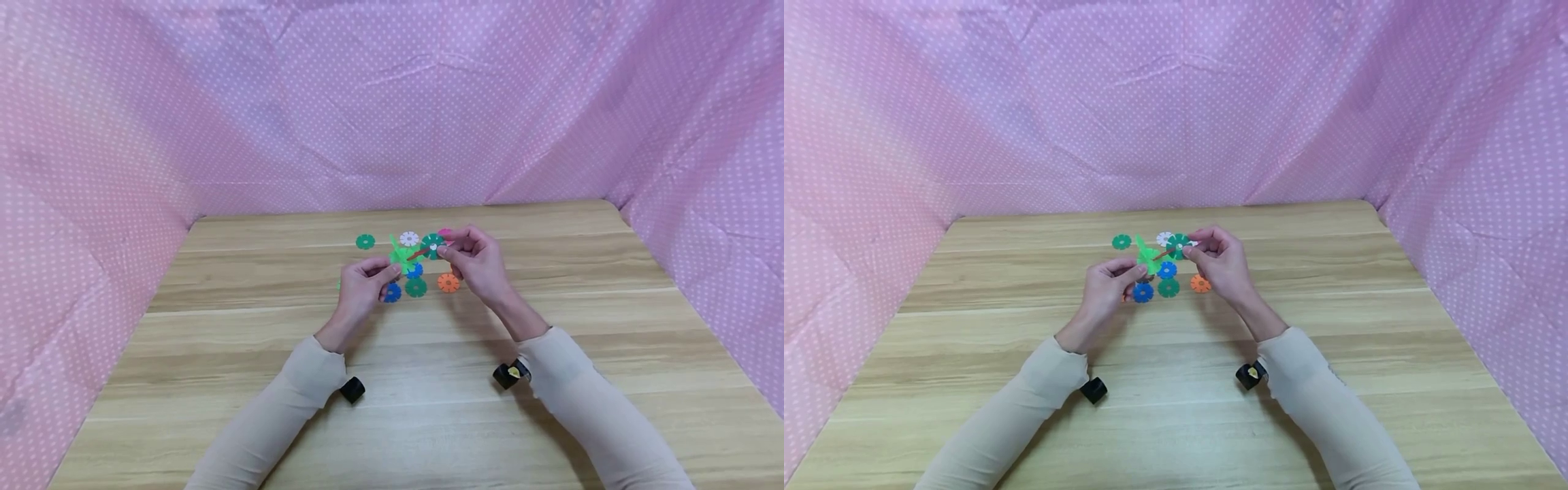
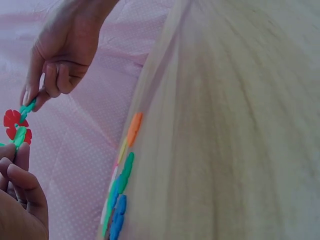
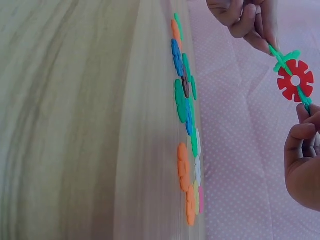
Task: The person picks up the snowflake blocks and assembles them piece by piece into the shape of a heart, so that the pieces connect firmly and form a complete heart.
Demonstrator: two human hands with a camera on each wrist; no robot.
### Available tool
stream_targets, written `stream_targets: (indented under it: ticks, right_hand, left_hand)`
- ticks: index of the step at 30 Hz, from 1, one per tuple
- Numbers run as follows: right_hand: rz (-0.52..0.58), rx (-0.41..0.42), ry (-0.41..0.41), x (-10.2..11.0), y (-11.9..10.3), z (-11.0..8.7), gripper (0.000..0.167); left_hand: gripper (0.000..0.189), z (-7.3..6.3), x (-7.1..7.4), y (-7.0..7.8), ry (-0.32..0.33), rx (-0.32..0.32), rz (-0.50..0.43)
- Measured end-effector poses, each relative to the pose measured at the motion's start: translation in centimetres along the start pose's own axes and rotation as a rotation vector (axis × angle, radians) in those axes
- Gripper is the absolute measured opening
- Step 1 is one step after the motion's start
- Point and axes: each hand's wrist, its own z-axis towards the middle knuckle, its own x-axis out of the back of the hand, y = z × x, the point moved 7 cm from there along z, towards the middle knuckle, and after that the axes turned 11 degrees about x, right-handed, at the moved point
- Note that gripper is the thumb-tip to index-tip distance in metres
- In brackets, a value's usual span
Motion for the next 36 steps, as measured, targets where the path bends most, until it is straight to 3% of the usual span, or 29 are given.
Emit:
stream_targets:
  ticks: [10,17,24,30,36]
  right_hand:
    - [-0.011,-0.023,-0.005,-0.3,0.5,0.0,0.024]
    - [0.008,0.017,0.039,0.1,0.4,0.4,0.025]
    - [-0.013,0.014,0.012,0.8,0.2,0.8,0.024]
    - [-0.092,-0.002,-0.064,1.3,-0.3,1.0,0.024]
    - [-0.156,-0.033,-0.179,0.7,-0.6,1.1,0.023]
  left_hand:
    - [0.016,0.1,0.5,-0.6,0.024,0.047,-0.021]
    - [0.020,0.2,0.2,-0.4,-0.058,0.020,-0.017]
    - [0.024,0.2,1.8,-0.6,-0.073,0.055,0.141]
    - [0.024,1.0,3.2,1.1,-0.035,-0.016,0.212]
    - [0.024,1.3,2.7,3.4,-0.067,-0.054,0.275]
